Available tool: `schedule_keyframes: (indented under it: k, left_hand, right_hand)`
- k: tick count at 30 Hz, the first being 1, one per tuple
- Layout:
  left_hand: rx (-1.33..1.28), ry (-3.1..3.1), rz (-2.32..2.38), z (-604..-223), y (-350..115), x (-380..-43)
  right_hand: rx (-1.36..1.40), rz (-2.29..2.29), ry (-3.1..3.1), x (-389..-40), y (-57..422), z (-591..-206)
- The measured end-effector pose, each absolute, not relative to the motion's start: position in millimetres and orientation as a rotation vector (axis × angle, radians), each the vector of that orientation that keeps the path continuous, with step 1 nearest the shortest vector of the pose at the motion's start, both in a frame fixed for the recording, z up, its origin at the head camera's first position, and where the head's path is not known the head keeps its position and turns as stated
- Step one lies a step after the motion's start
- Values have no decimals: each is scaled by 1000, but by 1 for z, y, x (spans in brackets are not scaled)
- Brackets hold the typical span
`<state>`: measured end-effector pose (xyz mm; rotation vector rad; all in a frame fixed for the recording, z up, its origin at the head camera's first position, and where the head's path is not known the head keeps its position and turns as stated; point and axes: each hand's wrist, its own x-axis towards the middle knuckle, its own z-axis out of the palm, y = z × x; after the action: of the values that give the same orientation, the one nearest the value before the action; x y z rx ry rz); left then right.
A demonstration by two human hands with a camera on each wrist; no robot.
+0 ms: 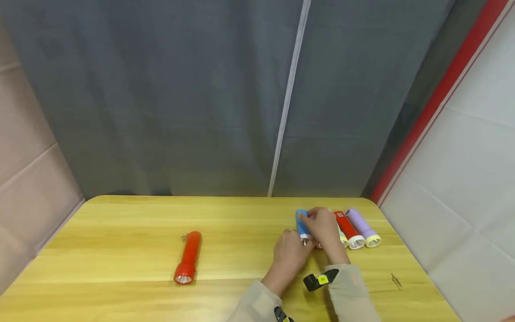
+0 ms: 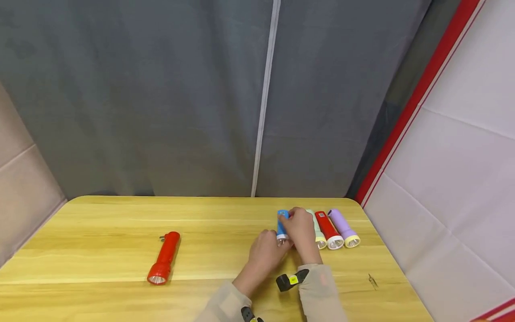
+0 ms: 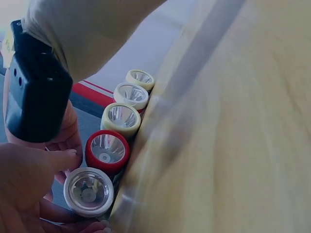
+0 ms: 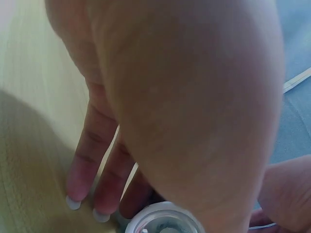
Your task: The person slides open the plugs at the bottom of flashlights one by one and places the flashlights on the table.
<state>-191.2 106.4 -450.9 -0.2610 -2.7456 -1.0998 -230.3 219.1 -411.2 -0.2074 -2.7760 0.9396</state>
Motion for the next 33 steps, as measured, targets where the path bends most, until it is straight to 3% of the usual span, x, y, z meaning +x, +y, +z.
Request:
schedule_keyframes:
  k: [18, 33]
  left_hand:
    - [-230, -2730, -999, -456, 106, -196]
    - [-270, -2654, -846, -457, 109, -191]
  right_hand:
    - [-303, 952, -2779, -236, 209, -414]
    - [-291, 638, -2839, -238, 196, -423]
